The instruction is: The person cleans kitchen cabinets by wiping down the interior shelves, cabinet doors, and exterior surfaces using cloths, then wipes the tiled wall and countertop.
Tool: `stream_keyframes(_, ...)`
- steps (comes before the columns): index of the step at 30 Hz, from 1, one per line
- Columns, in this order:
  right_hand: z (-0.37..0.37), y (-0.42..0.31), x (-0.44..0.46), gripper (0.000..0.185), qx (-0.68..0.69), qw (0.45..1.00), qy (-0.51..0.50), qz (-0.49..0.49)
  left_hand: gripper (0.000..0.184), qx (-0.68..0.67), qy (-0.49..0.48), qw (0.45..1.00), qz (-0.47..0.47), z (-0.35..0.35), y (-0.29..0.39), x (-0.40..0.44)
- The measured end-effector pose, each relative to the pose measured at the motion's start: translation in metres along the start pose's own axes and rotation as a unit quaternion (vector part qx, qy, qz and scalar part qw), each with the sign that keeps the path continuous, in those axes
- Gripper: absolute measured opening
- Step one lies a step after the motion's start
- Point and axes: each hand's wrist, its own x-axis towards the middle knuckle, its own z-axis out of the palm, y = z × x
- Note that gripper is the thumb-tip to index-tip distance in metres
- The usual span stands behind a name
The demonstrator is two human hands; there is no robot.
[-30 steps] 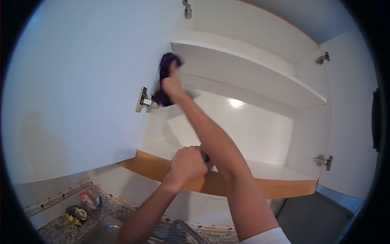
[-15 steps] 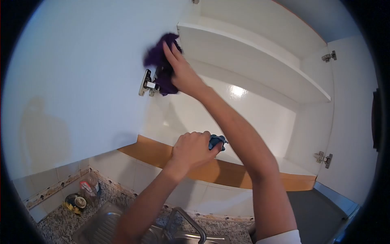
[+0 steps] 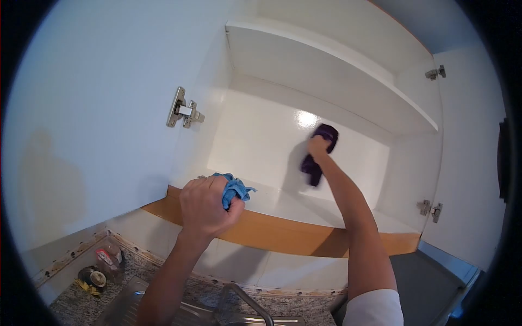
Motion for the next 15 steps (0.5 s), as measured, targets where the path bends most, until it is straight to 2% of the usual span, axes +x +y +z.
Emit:
stream_keyframes(2, 0.007, -0.047, 0.007, 0.026, 0.212, 0.959, 0.188, 0.008, 0.018, -0.003, 0.016, 1.0, -0.004, 0.003, -0.001, -0.001)
stream_keyframes(3, 0.018, -0.069, 0.025, 0.026, 0.184, 0.936, 0.289, -0.076, 0.016, -0.002, 0.041, 0.999, 0.018, 0.004, -0.003, -0.001)
stream_keyframes(4, 0.003, -0.092, 0.02, 0.033, -0.053, 0.969, 0.164, -0.178, 0.016, 0.0, 0.067, 0.997, 0.039, 0.005, -0.005, -0.001)
stream_keyframes(5, 0.007, -0.113, 0.007, 0.04, -0.03, 0.918, 0.274, -0.285, 0.016, 0.0, 0.068, 0.997, 0.036, 0.005, -0.007, -0.001)
stream_keyframes(6, 0.021, -0.129, -0.008, 0.05, -0.004, 0.843, 0.376, -0.385, 0.016, -0.007, 0.077, 0.996, 0.051, 0.005, -0.008, -0.001)
stream_keyframes(8, 0.039, -0.139, -0.034, 0.065, -0.101, 0.742, 0.379, -0.544, 0.016, -0.018, 0.08, 0.994, 0.07, 0.006, -0.009, -0.001)
stream_keyframes(9, 0.033, -0.128, -0.04, 0.065, -0.1, 0.745, 0.378, -0.54, 0.016, -0.028, 0.08, 0.994, 0.074, 0.005, -0.011, -0.001)
stream_keyframes(11, 0.0, -0.083, -0.06, 0.066, -0.013, 0.869, 0.139, -0.474, 0.016, -0.044, 0.078, 0.993, 0.079, 0.003, -0.012, -0.002)
stream_keyframes(12, 0.008, -0.06, -0.032, 0.068, 0.116, 0.898, 0.095, -0.414, 0.017, -0.046, 0.061, 0.995, 0.066, 0.001, -0.011, -0.002)
stream_keyframes(13, 0.002, -0.037, -0.03, 0.066, 0.112, 0.951, 0.108, -0.268, 0.018, -0.048, 0.043, 0.996, 0.054, 0.001, -0.01, -0.003)
stream_keyframes(14, 0.013, -0.001, -0.02, 0.07, 0.168, 0.909, 0.252, -0.286, 0.018, -0.051, 0.042, 0.996, 0.056, 0.002, -0.009, -0.003)
stream_keyframes(15, 0.026, 0.022, -0.006, 0.075, 0.154, 0.931, 0.297, -0.144, 0.018, -0.045, 0.039, 0.997, 0.049, 0.003, -0.009, -0.003)
